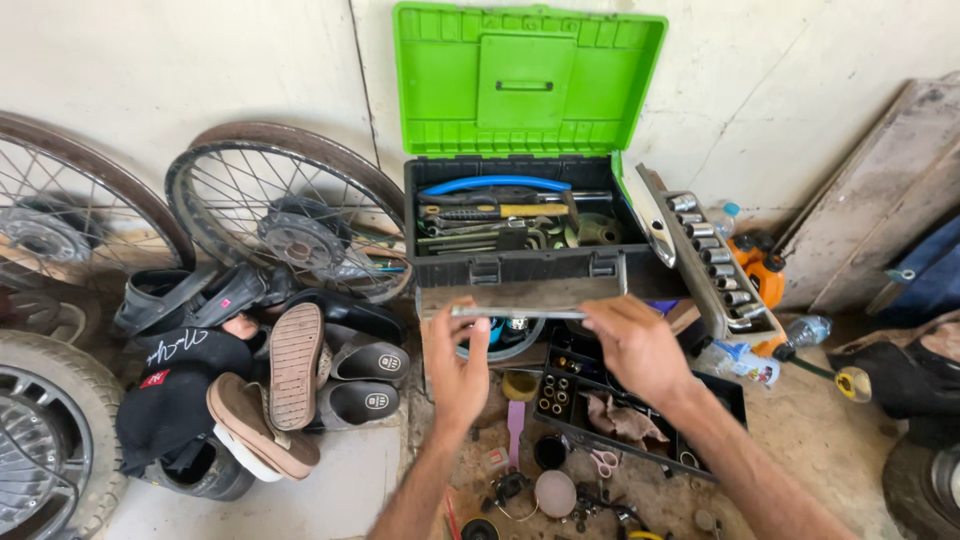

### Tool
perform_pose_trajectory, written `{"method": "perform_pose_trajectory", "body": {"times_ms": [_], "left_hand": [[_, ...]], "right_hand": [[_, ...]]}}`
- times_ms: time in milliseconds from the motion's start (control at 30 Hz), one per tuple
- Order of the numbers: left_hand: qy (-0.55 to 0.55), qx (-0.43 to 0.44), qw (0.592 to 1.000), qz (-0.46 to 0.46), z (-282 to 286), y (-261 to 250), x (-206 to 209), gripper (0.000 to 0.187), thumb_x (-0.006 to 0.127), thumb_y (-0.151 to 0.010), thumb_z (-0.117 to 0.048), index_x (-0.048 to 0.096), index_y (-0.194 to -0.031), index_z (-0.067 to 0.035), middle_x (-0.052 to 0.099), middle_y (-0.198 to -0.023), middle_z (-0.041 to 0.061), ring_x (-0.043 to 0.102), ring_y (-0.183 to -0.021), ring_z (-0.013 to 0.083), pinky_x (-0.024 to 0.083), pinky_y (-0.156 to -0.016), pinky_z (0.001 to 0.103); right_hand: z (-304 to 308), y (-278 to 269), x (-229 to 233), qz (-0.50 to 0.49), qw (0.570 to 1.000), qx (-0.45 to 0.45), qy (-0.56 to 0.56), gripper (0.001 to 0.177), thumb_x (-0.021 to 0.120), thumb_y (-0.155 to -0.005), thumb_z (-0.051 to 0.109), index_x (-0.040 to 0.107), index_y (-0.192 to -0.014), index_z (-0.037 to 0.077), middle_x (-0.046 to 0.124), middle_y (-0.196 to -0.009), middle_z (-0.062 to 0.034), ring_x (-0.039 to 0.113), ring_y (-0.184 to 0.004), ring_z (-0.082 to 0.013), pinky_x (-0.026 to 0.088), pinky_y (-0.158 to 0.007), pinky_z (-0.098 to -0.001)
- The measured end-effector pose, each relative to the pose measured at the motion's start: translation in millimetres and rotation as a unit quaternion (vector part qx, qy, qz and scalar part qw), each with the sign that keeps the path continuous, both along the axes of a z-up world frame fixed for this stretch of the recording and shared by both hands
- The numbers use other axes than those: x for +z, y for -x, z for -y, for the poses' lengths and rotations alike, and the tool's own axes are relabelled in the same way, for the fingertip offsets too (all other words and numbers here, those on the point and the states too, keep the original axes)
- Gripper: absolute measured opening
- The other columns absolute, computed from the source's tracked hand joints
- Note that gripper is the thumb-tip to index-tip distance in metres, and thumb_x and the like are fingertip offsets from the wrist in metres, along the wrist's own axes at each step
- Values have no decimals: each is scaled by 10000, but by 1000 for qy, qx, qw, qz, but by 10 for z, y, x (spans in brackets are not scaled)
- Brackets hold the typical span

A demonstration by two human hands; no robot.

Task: The person cleans various tools and metal parts with a cloth, then organizes them into toolboxes and storage trays by hand.

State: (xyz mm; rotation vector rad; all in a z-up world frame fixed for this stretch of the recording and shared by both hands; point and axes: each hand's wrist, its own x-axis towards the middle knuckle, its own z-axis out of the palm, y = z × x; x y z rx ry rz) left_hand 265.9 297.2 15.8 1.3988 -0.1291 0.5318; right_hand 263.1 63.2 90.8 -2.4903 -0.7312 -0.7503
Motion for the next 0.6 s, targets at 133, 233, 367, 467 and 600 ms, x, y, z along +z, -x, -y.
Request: {"method": "perform_pose_trajectory", "body": {"times_ms": [133, 233, 367, 467, 600], "left_hand": [[-254, 140, 934, 206, -352, -560, 427, 365, 686, -1006, -244, 577, -1262, -8, 636, -1178, 168, 613, -1104, 312, 482, -989, 431], [-368, 108, 895, 228, -527, -1044, 609, 230, 684, -996, -210, 637, -1151, -45, 677, -1094, 147, 625, -1053, 348, 480, -940, 454], [-429, 27, 878, 209, -644, -1511, 578, 158, 673, -997, -241, 656, -1020, -85, 712, -970, 74, 647, -1006, 302, 485, -927, 462], [-496, 4, 851, 176, -648, -1698, 488, 179, 645, -1017, -272, 670, -1000, -95, 703, -956, 76, 638, -996, 295, 480, -887, 462], [-525, 5, 843, 119, -613, -1738, 416, 213, 633, -983, -290, 668, -1030, -85, 702, -965, 80, 633, -980, 281, 481, -875, 454]], "right_hand": [[27, -418, 292, 36, 999, 5, 5, 270, 662, -850, -61, 724, -1106, 0, 743, -978, -148, 718, -902, -328, 590, -788, -413], [-12, -756, 364, 42, 999, -6, 15, 248, 670, -868, -49, 728, -1103, 7, 745, -964, -139, 712, -904, -337, 575, -786, -428], [-80, -1156, 277, 20, 999, -32, 29, 250, 671, -873, -34, 737, -1108, 21, 743, -963, -141, 700, -909, -348, 565, -790, -445], [-121, -1397, 172, 16, 999, -13, 47, 210, 701, -865, 21, 736, -1073, 17, 741, -989, -151, 688, -934, -363, 562, -800, -455], [-183, -1645, 79, -5, 998, -6, 56, 227, 688, -882, 27, 732, -1104, 14, 738, -1018, -155, 689, -946, -357, 563, -794, -452]]}}
